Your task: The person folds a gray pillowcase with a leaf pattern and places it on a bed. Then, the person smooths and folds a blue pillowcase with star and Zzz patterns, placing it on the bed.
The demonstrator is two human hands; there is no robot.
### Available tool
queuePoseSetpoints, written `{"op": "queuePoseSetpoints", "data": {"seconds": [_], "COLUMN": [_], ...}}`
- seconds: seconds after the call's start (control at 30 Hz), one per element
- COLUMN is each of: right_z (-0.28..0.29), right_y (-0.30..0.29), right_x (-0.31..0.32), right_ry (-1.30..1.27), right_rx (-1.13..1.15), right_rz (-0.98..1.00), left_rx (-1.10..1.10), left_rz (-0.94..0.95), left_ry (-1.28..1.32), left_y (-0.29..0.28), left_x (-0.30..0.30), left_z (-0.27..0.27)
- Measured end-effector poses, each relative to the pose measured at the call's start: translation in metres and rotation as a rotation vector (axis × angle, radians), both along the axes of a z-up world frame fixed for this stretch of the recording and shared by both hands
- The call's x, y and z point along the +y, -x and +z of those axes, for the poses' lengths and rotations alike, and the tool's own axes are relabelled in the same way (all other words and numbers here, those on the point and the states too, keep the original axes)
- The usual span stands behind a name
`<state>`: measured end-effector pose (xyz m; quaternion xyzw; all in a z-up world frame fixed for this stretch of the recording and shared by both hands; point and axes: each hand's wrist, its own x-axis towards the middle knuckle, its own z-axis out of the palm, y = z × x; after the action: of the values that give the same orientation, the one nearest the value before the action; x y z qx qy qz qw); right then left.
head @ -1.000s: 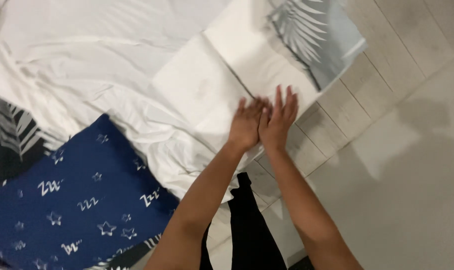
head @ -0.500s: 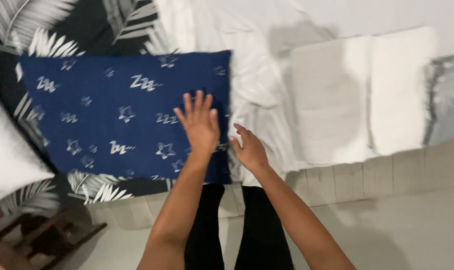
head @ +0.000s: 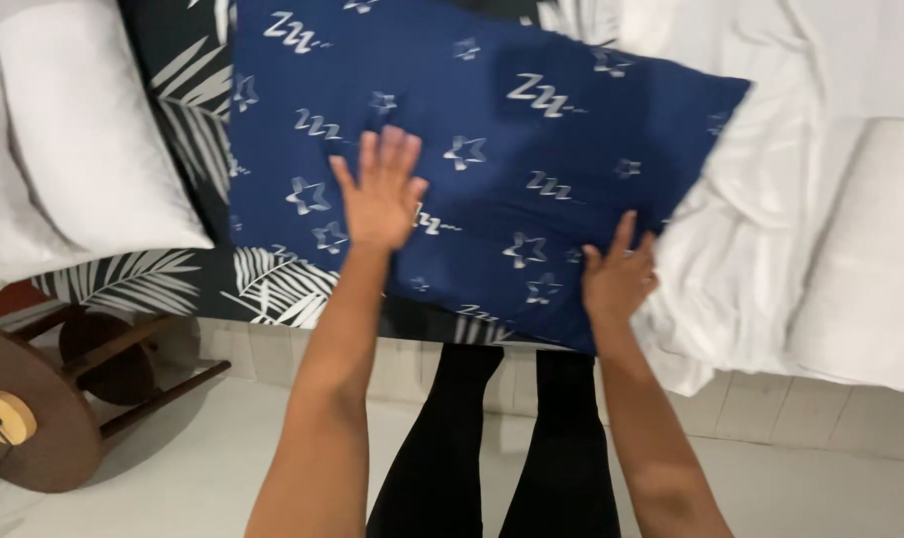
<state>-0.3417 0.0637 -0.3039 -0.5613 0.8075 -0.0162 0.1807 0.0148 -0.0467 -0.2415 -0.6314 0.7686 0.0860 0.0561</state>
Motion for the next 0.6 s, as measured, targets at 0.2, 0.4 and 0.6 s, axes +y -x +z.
{"op": "queuePoseSetpoints", "data": {"seconds": [0.2, 0.4, 0.6], "right_z": [-0.004, 0.080, 0.014], "right_y": [-0.024, -0.134, -0.122], "right_x": [-0.005, -0.057, -0.055], "right_ry": [-0.021, -0.044, -0.263], "right_rx": [0.117, -0.063, 0.011], "right_rz": [-0.098, -0.138, -0.072], "left_rx": [0.049, 0.075, 0.308], "left_rz": [0.594, 0.731, -0.129], "left_ry": [-0.131, 0.234, 0.010], "left_y": [-0.132, -0.026, 0.123], "left_x": [-0.028, -0.045, 0.016], "left_z": [0.006, 0.017, -0.015]}}
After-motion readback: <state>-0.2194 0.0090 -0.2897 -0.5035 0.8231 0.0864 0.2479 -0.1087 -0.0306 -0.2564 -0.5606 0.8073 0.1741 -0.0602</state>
